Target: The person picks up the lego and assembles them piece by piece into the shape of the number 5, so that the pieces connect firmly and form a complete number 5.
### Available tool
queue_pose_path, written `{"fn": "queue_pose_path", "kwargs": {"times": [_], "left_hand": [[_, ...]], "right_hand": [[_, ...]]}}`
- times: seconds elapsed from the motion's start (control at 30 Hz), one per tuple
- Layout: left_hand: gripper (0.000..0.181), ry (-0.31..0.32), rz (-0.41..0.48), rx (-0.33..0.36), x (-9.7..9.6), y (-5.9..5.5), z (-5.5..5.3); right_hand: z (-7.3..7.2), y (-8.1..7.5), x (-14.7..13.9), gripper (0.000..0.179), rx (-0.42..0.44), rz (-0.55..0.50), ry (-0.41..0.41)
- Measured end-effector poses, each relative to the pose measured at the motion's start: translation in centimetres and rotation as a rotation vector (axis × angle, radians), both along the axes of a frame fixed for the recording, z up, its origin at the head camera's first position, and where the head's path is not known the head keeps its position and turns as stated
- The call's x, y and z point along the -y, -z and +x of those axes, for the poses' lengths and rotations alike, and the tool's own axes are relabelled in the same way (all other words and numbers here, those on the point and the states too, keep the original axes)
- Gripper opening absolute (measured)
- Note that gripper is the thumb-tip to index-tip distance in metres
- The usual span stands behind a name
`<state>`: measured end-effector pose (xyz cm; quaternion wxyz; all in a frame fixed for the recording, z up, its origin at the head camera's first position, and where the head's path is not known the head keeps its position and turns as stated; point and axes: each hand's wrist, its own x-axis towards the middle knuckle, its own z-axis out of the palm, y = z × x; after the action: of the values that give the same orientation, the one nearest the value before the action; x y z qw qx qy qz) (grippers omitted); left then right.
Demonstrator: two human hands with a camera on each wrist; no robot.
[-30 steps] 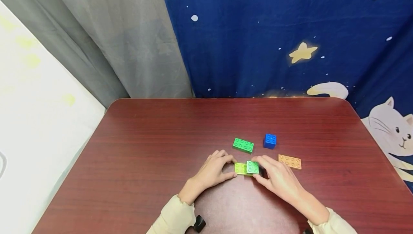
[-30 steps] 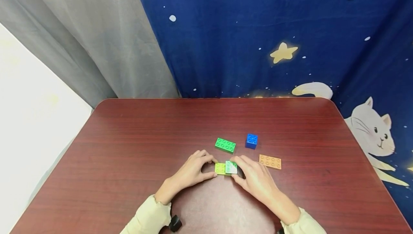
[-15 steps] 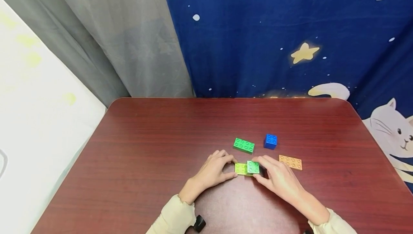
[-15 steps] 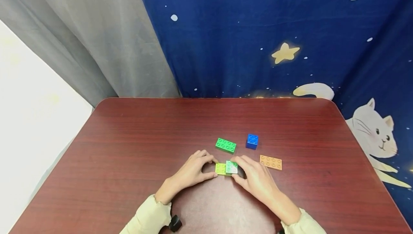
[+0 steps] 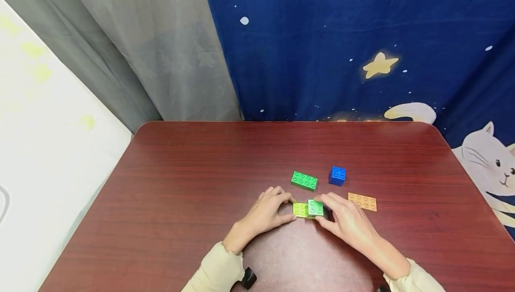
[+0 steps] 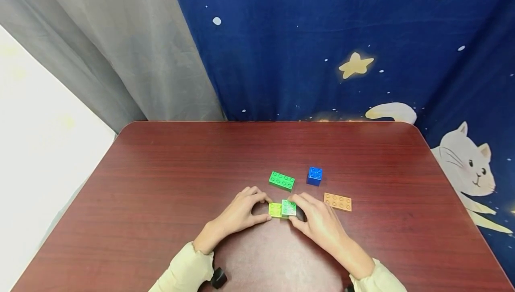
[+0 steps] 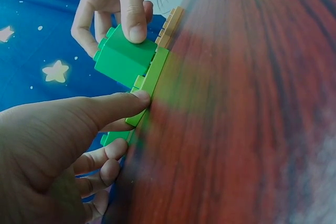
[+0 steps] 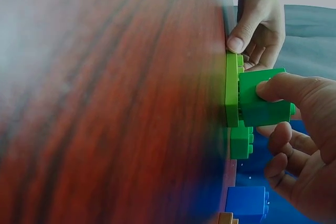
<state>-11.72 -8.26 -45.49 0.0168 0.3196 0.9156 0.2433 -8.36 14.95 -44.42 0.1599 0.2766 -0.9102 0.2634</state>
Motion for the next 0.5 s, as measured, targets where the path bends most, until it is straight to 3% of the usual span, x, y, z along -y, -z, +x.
{"fn": "queue_pose_path", "kwargs": {"times": [0.5], "left_hand": [[0.027,0.003,0.002,-0.002,0.03,0.33,-0.17]], "right_hand": [[-0.08,-0.2,0.1,0.036,0.007,-0.003,-0.011]]}}
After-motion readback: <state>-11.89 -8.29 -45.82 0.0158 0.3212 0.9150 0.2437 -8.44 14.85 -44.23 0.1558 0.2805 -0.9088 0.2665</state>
